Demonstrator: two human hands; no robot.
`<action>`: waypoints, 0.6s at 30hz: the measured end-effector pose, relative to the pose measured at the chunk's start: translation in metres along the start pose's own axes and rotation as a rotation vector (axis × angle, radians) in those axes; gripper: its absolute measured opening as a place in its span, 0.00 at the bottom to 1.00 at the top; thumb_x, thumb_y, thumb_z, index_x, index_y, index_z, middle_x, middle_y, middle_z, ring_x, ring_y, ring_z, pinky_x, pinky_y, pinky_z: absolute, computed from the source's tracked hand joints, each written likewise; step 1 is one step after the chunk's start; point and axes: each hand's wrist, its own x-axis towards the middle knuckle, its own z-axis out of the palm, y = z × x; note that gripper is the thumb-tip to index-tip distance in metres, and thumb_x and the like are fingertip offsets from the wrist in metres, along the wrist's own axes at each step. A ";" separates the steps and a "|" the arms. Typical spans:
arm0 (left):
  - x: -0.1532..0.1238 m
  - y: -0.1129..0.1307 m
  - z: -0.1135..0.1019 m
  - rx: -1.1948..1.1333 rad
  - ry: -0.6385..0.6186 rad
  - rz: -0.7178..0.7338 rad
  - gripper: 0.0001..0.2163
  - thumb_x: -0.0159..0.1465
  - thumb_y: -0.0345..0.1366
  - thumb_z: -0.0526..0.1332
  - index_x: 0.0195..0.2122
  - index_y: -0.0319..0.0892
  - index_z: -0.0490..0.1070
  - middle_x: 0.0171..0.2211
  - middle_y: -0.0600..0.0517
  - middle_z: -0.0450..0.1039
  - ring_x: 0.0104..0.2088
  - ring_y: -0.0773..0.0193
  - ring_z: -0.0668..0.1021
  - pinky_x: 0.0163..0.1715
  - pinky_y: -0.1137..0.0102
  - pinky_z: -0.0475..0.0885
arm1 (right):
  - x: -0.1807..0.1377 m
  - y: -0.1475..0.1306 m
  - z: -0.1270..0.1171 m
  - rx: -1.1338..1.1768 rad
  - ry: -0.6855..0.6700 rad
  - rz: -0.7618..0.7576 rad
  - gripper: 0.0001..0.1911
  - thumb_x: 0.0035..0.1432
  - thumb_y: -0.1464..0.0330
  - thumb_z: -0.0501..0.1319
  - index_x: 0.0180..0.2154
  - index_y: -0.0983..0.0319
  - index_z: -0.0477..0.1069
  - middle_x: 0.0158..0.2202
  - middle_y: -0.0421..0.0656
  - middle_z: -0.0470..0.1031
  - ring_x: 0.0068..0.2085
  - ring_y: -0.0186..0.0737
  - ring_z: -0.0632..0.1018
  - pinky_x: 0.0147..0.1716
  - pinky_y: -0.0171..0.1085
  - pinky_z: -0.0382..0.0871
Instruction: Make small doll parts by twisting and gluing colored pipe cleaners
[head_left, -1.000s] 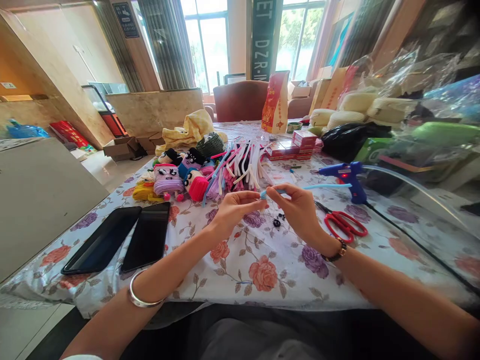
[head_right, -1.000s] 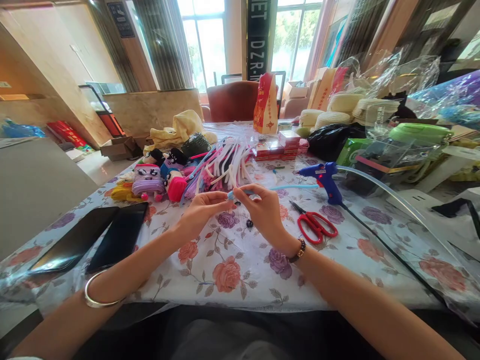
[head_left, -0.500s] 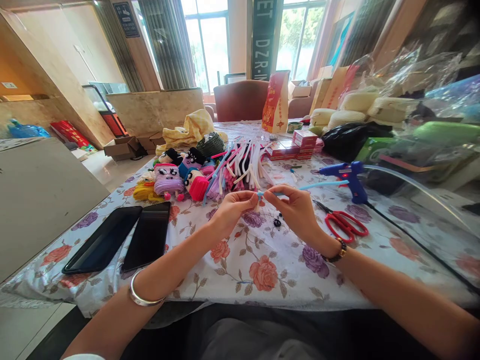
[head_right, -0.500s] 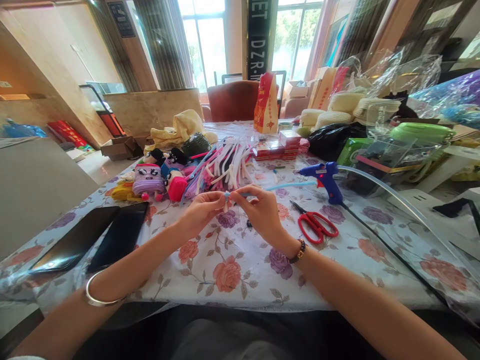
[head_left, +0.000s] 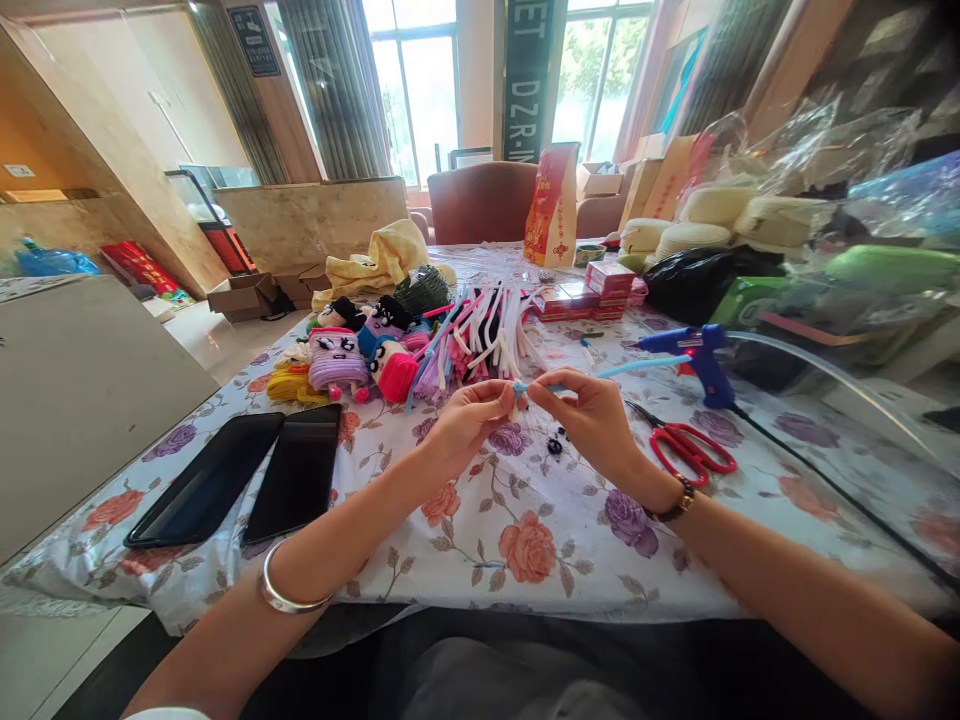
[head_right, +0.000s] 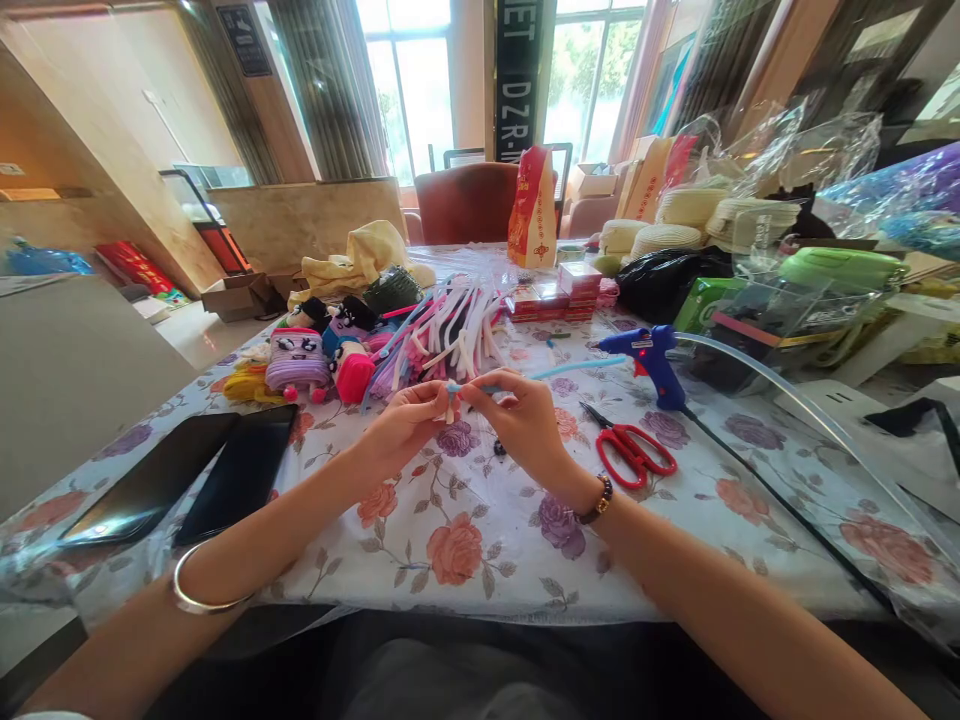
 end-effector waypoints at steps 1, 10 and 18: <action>0.001 0.000 -0.001 0.000 -0.009 0.001 0.13 0.44 0.42 0.72 0.22 0.37 0.74 0.21 0.54 0.69 0.24 0.73 0.67 0.28 0.75 0.60 | 0.000 0.000 0.000 0.002 0.003 0.000 0.11 0.49 0.61 0.65 0.26 0.63 0.74 0.26 0.40 0.73 0.25 0.31 0.67 0.22 0.31 0.61; 0.003 -0.004 -0.007 0.037 -0.002 -0.041 0.15 0.49 0.46 0.69 0.28 0.38 0.76 0.26 0.53 0.71 0.26 0.73 0.68 0.29 0.75 0.63 | -0.001 0.004 -0.001 0.001 0.010 -0.052 0.09 0.51 0.61 0.64 0.27 0.61 0.73 0.27 0.40 0.73 0.27 0.32 0.71 0.22 0.31 0.64; 0.004 -0.003 -0.007 0.097 0.010 -0.037 0.16 0.45 0.44 0.71 0.29 0.38 0.74 0.26 0.54 0.71 0.27 0.72 0.70 0.35 0.72 0.65 | -0.002 0.004 -0.001 -0.026 0.022 -0.072 0.06 0.51 0.65 0.64 0.26 0.61 0.73 0.28 0.40 0.73 0.29 0.33 0.71 0.24 0.31 0.64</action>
